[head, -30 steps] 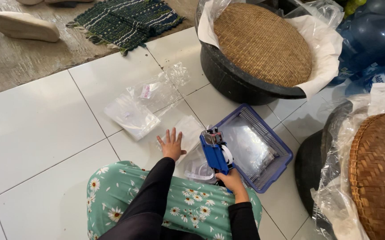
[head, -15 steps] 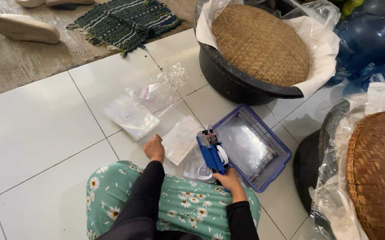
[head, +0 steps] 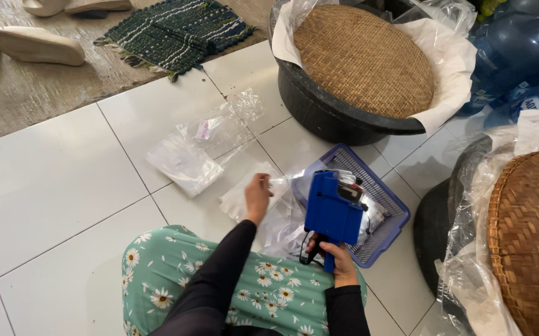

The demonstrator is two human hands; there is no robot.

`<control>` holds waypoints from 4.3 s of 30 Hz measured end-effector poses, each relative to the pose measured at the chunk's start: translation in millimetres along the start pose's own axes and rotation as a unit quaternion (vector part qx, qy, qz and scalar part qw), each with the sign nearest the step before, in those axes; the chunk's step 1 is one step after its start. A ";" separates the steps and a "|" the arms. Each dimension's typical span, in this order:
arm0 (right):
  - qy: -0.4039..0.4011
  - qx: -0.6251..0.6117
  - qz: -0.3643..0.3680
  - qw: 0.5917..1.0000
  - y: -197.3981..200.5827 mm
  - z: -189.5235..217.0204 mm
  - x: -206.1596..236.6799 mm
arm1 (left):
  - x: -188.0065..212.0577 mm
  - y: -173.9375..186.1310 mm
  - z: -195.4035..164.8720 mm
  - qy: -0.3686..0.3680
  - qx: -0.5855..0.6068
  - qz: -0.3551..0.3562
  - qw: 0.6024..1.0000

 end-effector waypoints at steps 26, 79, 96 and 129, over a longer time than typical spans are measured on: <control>0.060 0.575 -0.037 0.815 -32.3 -31.2 -71.8 | 2.1 74.2 38.5 -0.096 -0.542 0.239 0.800; -0.041 0.489 -0.109 0.865 8.3 -37.0 -47.2 | -27.9 102.6 24.8 -0.050 -0.372 -0.073 0.924; 0.051 0.157 -0.049 0.985 -6.6 -7.8 -3.4 | -22.7 81.5 9.8 -0.184 -0.266 -0.108 0.940; -0.054 0.444 -0.106 0.888 -12.3 -34.1 -59.2 | 3.9 75.8 34.7 -0.042 -0.511 0.186 0.838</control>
Point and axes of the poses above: each hand's wrist, its own x-axis away from the middle knuckle, its own y-axis out of the back of the hand, z = x × y, the point moved 4 cm from there along -x, towards the middle knuckle, and after that the axes turned 15 degrees about -z, right-handed, at the moved point
